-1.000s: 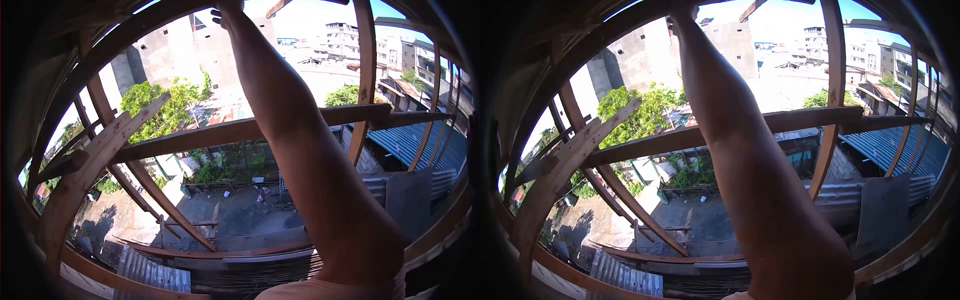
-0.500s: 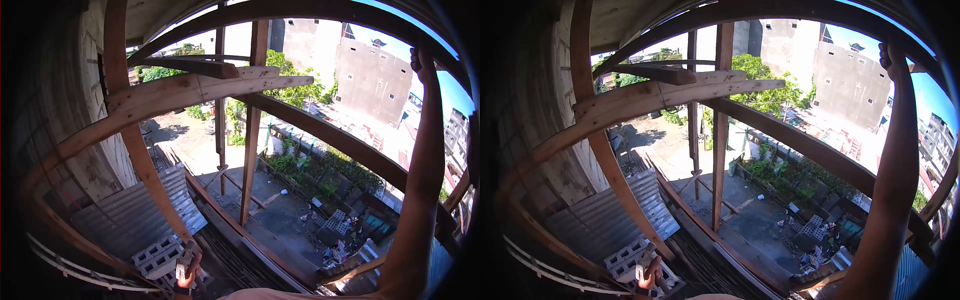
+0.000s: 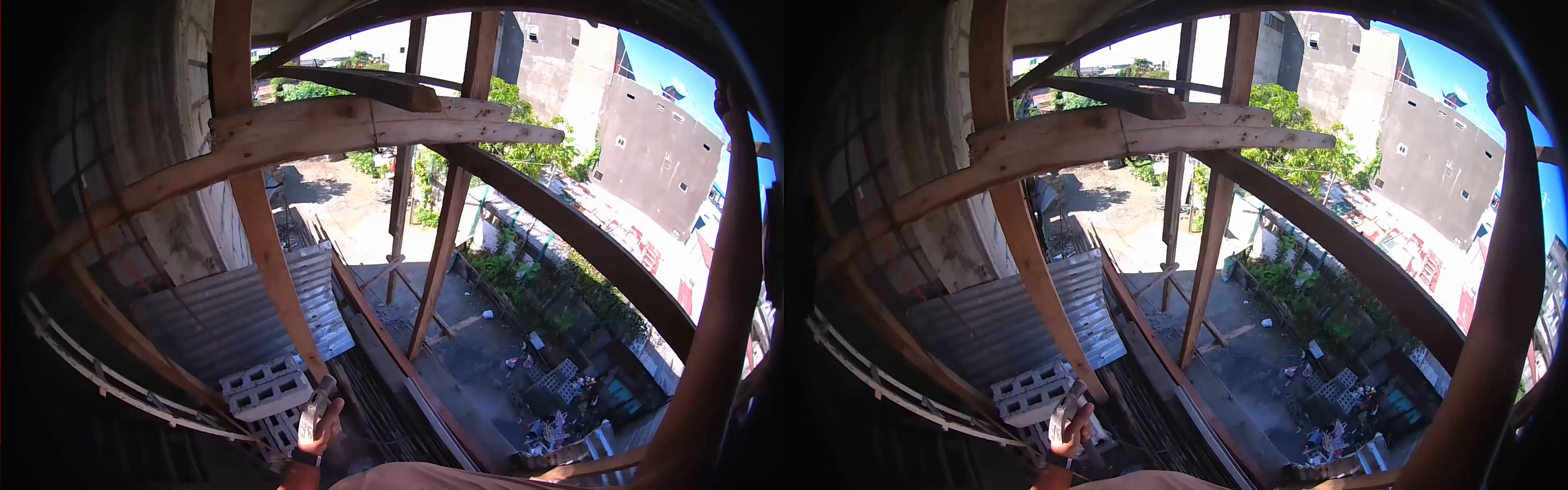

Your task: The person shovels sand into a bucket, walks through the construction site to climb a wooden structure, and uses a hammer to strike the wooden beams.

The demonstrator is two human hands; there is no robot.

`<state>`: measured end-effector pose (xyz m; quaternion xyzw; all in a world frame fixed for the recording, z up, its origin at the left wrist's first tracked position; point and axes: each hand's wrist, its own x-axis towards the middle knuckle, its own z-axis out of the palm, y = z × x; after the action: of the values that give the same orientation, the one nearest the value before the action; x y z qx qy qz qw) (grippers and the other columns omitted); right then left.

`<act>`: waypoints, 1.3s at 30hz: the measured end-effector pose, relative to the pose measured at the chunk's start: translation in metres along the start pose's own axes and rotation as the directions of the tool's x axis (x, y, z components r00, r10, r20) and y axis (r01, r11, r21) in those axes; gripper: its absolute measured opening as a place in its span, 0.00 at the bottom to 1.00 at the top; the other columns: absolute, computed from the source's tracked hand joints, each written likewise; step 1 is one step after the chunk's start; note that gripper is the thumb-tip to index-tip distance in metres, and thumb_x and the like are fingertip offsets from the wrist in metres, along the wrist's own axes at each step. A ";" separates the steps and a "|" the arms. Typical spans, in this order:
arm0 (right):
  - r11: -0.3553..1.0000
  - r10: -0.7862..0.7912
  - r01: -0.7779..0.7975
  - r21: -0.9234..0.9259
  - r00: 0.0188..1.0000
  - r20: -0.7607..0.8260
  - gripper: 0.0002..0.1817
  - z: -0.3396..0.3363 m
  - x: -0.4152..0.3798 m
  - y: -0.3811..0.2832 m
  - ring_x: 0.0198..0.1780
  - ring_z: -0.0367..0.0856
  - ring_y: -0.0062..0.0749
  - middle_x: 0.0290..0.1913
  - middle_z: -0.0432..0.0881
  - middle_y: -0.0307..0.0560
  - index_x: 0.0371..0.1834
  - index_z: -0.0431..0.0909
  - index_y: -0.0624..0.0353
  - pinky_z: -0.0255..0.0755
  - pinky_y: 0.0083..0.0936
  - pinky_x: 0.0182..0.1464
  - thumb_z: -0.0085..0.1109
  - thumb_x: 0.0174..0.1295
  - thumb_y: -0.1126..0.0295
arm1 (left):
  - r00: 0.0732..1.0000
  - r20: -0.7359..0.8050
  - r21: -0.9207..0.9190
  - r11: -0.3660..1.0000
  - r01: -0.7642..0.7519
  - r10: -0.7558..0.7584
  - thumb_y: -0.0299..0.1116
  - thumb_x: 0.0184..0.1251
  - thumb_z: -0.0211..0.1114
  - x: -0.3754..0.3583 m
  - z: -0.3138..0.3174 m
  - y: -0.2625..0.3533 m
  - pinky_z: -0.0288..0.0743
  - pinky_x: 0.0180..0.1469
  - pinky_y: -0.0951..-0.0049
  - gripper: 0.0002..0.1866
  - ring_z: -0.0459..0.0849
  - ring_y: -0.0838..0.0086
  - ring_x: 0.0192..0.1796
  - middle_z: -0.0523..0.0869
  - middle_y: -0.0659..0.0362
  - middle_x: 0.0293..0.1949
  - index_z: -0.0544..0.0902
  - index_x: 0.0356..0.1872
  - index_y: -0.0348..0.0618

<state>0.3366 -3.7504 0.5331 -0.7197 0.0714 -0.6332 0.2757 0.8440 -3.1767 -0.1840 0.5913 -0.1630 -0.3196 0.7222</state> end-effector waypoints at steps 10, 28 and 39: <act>0.989 0.107 -0.136 -0.060 0.933 -0.343 0.20 0.012 -0.048 -0.030 0.21 0.58 0.14 0.23 0.65 0.27 0.31 0.74 0.44 0.50 0.19 0.23 0.65 0.72 0.44 | 0.996 0.091 0.093 0.996 -0.008 -0.001 0.46 0.72 0.73 -0.030 -0.026 -0.008 0.67 0.20 0.75 0.38 0.71 0.81 0.16 0.70 0.68 0.17 0.70 0.78 0.43; -0.220 -0.463 0.435 -0.873 0.741 0.486 0.46 0.341 -0.143 -0.034 0.88 0.42 0.53 0.87 0.51 0.51 0.82 0.66 0.41 0.34 0.61 0.86 0.73 0.61 0.43 | 0.998 0.065 0.019 1.000 0.021 -0.022 0.41 0.70 0.76 0.012 -0.023 -0.041 0.65 0.18 0.74 0.36 0.72 0.81 0.15 0.73 0.66 0.18 0.74 0.75 0.41; -0.410 -0.480 0.302 -0.861 0.731 0.485 0.37 0.325 -0.046 0.041 0.82 0.61 0.50 0.79 0.71 0.46 0.75 0.76 0.43 0.47 0.62 0.83 0.70 0.62 0.46 | 0.987 0.055 0.058 0.988 0.145 -0.148 0.42 0.71 0.75 0.096 -0.035 -0.045 0.67 0.19 0.75 0.29 0.73 0.81 0.15 0.74 0.66 0.15 0.78 0.67 0.39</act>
<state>0.6468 -3.6646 0.4578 -0.5862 0.2736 -0.4300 -0.6298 0.9251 -3.2177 -0.2498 0.6112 -0.1489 -0.3845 0.6756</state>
